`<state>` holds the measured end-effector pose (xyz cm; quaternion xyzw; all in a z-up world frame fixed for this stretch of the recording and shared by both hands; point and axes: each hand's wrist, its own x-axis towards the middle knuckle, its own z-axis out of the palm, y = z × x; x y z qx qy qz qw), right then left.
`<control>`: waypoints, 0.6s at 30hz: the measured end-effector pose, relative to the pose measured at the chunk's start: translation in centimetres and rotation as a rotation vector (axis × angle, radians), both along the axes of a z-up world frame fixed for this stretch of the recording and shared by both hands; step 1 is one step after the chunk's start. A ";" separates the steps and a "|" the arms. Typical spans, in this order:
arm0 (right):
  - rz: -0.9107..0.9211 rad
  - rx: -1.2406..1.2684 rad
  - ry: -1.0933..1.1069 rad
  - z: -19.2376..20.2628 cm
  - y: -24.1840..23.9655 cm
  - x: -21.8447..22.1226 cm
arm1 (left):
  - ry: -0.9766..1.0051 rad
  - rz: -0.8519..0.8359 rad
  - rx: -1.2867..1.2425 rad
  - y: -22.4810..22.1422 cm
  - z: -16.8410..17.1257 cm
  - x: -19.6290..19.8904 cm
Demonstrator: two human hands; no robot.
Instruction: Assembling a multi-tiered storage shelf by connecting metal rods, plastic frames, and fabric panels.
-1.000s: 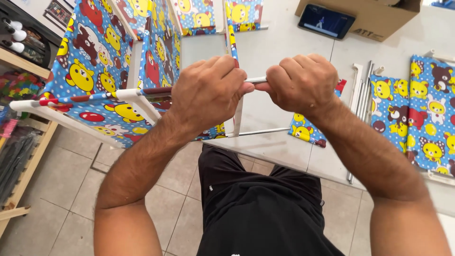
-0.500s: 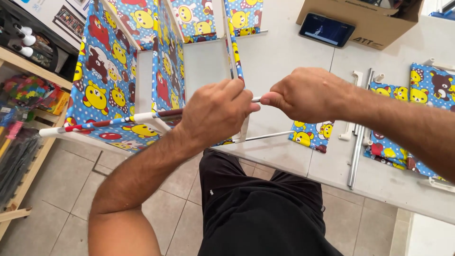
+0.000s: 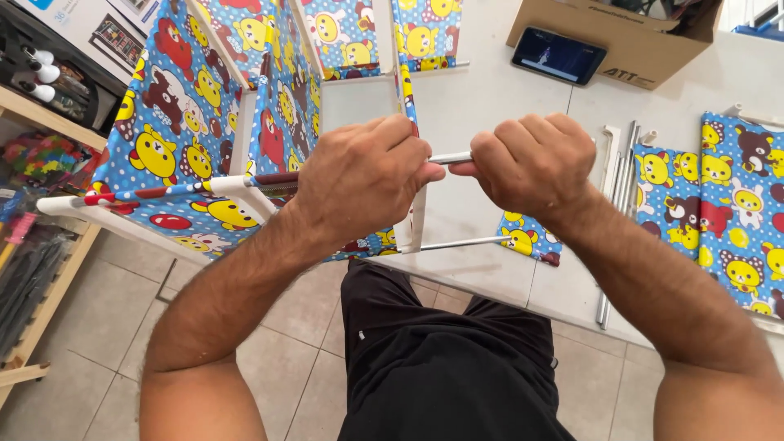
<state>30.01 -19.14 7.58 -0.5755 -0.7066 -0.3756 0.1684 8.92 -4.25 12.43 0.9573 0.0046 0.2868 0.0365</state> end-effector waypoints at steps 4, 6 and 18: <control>-0.019 -0.235 0.229 2.2 -1.0 -1.1 | 0.070 -0.023 0.003 0.0 -0.4 0.1; -0.021 -0.436 0.395 4.3 -1.1 -1.6 | 0.089 -0.020 0.005 -0.2 -0.7 -0.1; -0.046 -0.436 0.266 2.8 -1.7 -0.4 | 0.058 -0.044 -0.055 0.3 0.3 -1.0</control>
